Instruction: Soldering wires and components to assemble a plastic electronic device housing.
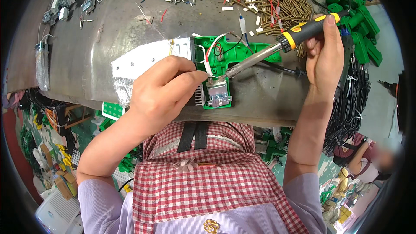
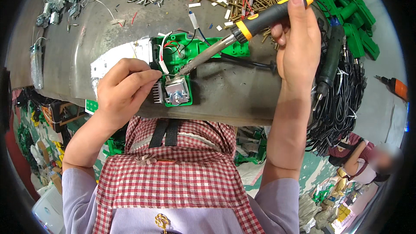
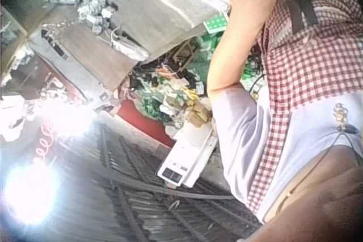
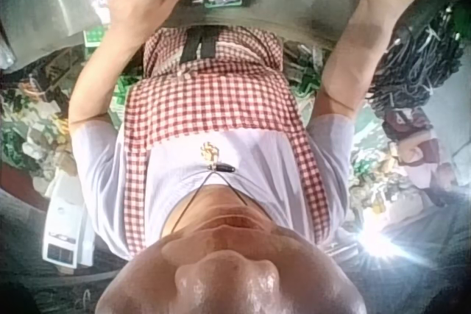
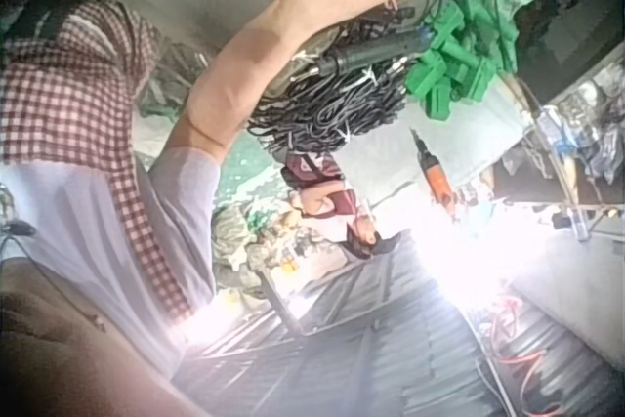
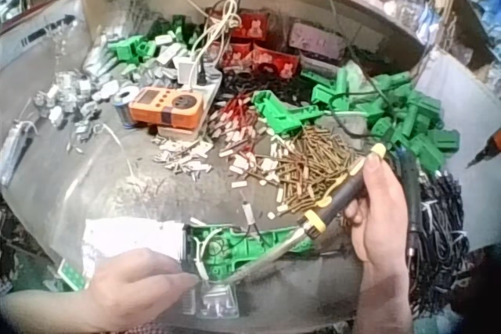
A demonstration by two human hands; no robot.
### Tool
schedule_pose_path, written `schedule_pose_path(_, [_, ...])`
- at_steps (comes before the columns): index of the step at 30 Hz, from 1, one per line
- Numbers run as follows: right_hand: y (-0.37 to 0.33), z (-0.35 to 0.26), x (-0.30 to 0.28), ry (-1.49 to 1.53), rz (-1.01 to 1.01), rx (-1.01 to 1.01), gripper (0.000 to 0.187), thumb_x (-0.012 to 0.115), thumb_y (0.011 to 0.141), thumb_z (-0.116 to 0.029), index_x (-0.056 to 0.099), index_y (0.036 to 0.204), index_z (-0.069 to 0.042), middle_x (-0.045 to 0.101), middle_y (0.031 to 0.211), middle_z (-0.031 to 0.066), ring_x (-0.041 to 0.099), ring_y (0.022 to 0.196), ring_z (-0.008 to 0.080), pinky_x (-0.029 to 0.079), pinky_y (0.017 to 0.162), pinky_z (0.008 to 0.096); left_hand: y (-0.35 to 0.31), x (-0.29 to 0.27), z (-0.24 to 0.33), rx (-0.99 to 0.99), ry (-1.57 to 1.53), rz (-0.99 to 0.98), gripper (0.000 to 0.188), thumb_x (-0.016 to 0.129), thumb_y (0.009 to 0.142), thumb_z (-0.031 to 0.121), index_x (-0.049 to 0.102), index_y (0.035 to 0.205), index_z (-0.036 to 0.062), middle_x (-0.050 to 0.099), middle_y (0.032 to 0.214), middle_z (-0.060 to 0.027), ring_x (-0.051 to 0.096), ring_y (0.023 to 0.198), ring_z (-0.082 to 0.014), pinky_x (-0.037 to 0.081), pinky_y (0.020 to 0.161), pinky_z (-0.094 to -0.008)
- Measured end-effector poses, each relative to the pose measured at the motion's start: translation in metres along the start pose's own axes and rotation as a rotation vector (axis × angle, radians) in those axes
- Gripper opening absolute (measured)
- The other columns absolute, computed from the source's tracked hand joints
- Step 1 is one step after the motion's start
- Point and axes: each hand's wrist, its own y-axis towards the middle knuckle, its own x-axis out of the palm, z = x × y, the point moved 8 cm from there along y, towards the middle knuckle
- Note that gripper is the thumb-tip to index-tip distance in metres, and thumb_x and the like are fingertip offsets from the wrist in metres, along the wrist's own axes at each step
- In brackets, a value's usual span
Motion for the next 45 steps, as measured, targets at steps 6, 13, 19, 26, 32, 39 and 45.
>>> schedule_pose_path(6, [-0.003,-0.002,0.001,-0.040,0.012,0.021,0.031,0.054,0.096,-0.035,0.054,0.090,-0.005,0.051,0.064,0.0005,0.042,0.053,0.0034,0.030,0.046,0.0183,0.010,-0.006,0.001,-0.003,0.015,-0.019,0.014,0.073,0.068,0.006,0.067,0.080,0.0062,0.060,0.079,-0.0045,0.056,0.061,-0.0182,0.046,0.052,-0.0291])
schedule_pose_path(13, [-0.009,0.000,-0.001,0.002,0.031,0.028,0.029,0.053,0.097,-0.034,0.053,0.089,-0.006,0.053,0.067,0.0007,0.044,0.055,0.0035,0.031,0.047,0.0178,0.026,0.030,-0.008,-0.906,-1.081,-0.310,0.056,0.048,0.096,0.020,0.028,0.142,-0.0043,0.061,0.085,-0.0100,0.032,0.043,-0.0039,0.025,0.039,-0.0192])
schedule_pose_path(19, [-0.009,0.004,-0.001,0.055,0.030,0.048,0.027,0.051,0.098,-0.032,0.052,0.089,-0.007,0.053,0.067,-0.0007,0.044,0.055,0.0032,0.032,0.047,0.0179,0.047,0.048,-0.009,-0.966,-1.287,-0.290,0.051,0.043,0.097,0.012,0.027,0.143,-0.0035,0.065,0.104,-0.0171,0.036,0.045,-0.0044,0.029,0.040,-0.0175])
schedule_pose_path(26, [-0.007,0.005,-0.001,0.009,0.018,0.038,0.029,0.050,0.099,-0.033,0.053,0.087,-0.007,0.052,0.066,-0.0010,0.042,0.055,0.0032,0.032,0.048,0.0185,0.043,0.049,-0.030,-0.881,-1.117,-0.372,0.015,0.060,0.091,0.009,0.063,0.101,-0.0012,0.067,0.100,-0.0100,0.051,0.057,-0.0042,0.040,0.050,-0.0173])
schedule_pose_path(32, [-0.003,0.005,0.002,0.015,0.000,0.039,0.030,0.052,0.098,-0.035,0.054,0.090,-0.006,0.052,0.066,-0.0005,0.042,0.054,0.0032,0.031,0.047,0.0182,0.023,0.030,-0.031,-0.620,-0.647,-0.363,0.012,0.065,0.083,-0.004,0.065,0.094,0.0004,0.066,0.096,-0.0064,0.059,0.084,-0.0063,0.046,0.067,-0.0192])
schedule_pose_path(39, [-0.001,0.002,0.004,0.033,-0.035,0.016,0.029,0.053,0.097,-0.033,0.056,0.092,-0.005,0.053,0.067,0.0000,0.045,0.055,0.0037,0.032,0.046,0.0178,0.024,0.021,-0.018,-0.304,-0.334,-0.159,0.020,0.065,0.078,-0.008,0.067,0.095,0.0036,0.064,0.088,0.0004,0.042,0.059,-0.0025,0.032,0.051,-0.0191])
schedule_pose_path(45, [-0.001,0.000,0.000,-0.015,-0.001,-0.017,0.030,0.053,0.097,-0.034,0.057,0.093,-0.004,0.053,0.068,0.0002,0.046,0.055,0.0042,0.032,0.046,0.0179,0.021,0.024,-0.013,-0.228,-0.322,-0.087,0.027,0.067,0.076,-0.007,0.067,0.100,0.0070,0.064,0.088,-0.0009,0.043,0.058,-0.0068,0.033,0.050,-0.0210])
